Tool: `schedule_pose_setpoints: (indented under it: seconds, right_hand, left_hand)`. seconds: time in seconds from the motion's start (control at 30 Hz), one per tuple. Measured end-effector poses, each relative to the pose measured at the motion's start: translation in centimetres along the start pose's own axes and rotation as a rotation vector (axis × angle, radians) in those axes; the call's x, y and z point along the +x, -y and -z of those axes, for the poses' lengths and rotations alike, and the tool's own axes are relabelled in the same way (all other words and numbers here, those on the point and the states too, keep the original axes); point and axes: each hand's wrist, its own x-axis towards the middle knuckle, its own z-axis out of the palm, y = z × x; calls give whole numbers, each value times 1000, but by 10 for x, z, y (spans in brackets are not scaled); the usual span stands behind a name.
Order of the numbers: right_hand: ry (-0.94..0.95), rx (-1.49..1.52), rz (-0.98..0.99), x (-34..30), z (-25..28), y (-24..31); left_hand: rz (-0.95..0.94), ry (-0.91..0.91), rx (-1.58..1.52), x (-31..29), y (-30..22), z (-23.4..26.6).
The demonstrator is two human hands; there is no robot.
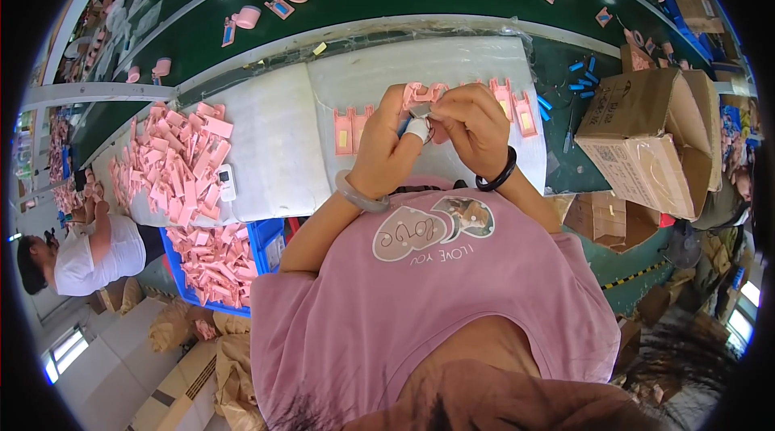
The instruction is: The person applies small white labels to pink plastic components by hand, then marks the labels with a pen.
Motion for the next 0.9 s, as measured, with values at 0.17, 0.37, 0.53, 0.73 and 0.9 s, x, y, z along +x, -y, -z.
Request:
schedule_pose_setpoints:
  seconds: [0.17, 0.37, 0.53, 0.73, 0.9]
  right_hand:
    - [-25, 44, -63, 1, -4, 5]
    - [6, 114, -142, 1, -2, 3]
    - [53, 105, -96, 4, 3, 0]
    - [35, 56, -65, 2, -1, 2]
    - [-23, 42, -22, -3, -11, 1]
  left_hand:
    - [9, -42, -123, 0, -4, 1]
    - [-159, -42, 29, 1, 2, -1]
    - [-109, -61, 24, -1, 5, -6]
    - [-83, -101, 68, -1, 3, -6]
    - [-39, -145, 131, -2, 8, -3]
